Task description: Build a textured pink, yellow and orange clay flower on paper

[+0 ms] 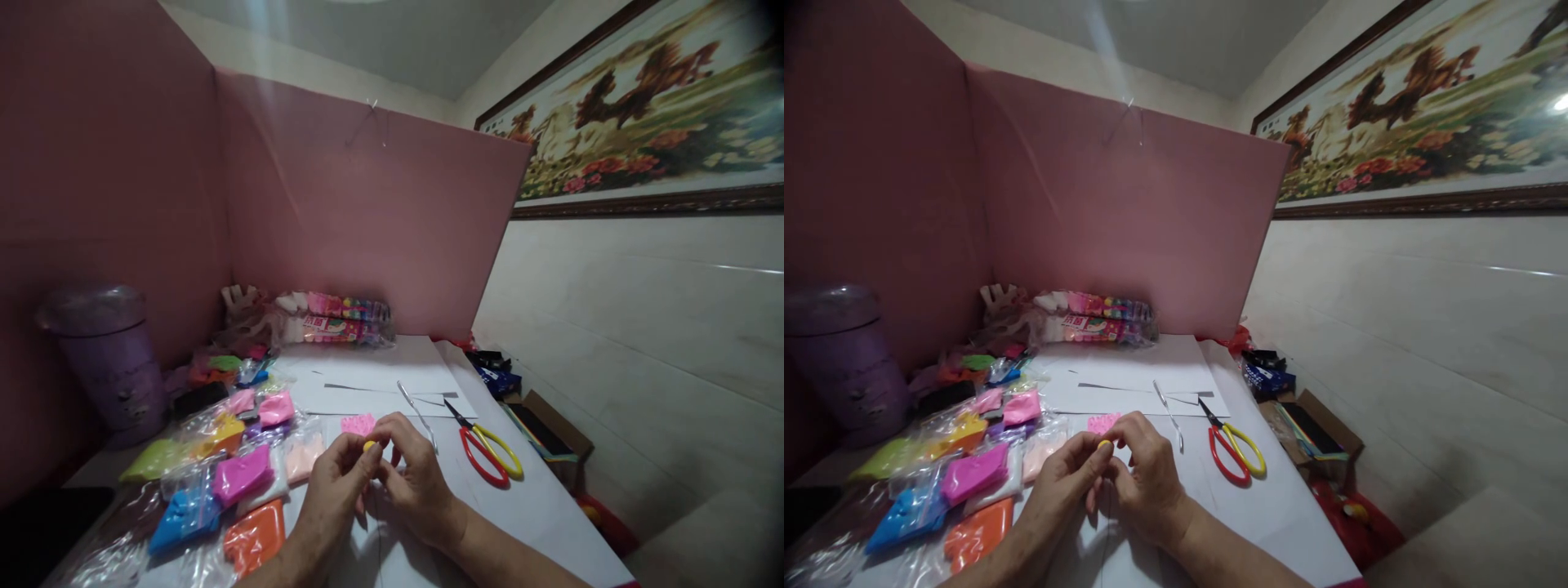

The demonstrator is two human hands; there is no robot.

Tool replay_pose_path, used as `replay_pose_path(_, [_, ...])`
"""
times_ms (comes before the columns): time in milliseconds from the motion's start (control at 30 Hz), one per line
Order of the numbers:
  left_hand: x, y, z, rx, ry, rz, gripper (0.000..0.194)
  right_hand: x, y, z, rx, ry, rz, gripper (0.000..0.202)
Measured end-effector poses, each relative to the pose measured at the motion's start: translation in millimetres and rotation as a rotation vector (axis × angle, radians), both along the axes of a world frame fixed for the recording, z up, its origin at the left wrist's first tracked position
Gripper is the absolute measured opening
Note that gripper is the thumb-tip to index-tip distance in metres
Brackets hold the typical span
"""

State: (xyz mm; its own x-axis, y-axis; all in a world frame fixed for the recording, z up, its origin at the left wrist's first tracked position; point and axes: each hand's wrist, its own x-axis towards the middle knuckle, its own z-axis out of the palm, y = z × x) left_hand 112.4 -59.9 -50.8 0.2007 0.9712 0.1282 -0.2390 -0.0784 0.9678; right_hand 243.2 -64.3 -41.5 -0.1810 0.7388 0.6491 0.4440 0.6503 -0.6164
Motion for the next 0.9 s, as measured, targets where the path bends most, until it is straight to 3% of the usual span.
replay_pose_path(367, [0,1,-5.0,-0.033,0.006,0.01,0.039,1,-1,-3.1,0.002,-0.009,0.014,0.026])
replay_pose_path(900, [-1,-4,8.9,-0.107,0.04,0.021,0.043,5,0,3.3,0.034,-0.025,-0.03,0.019])
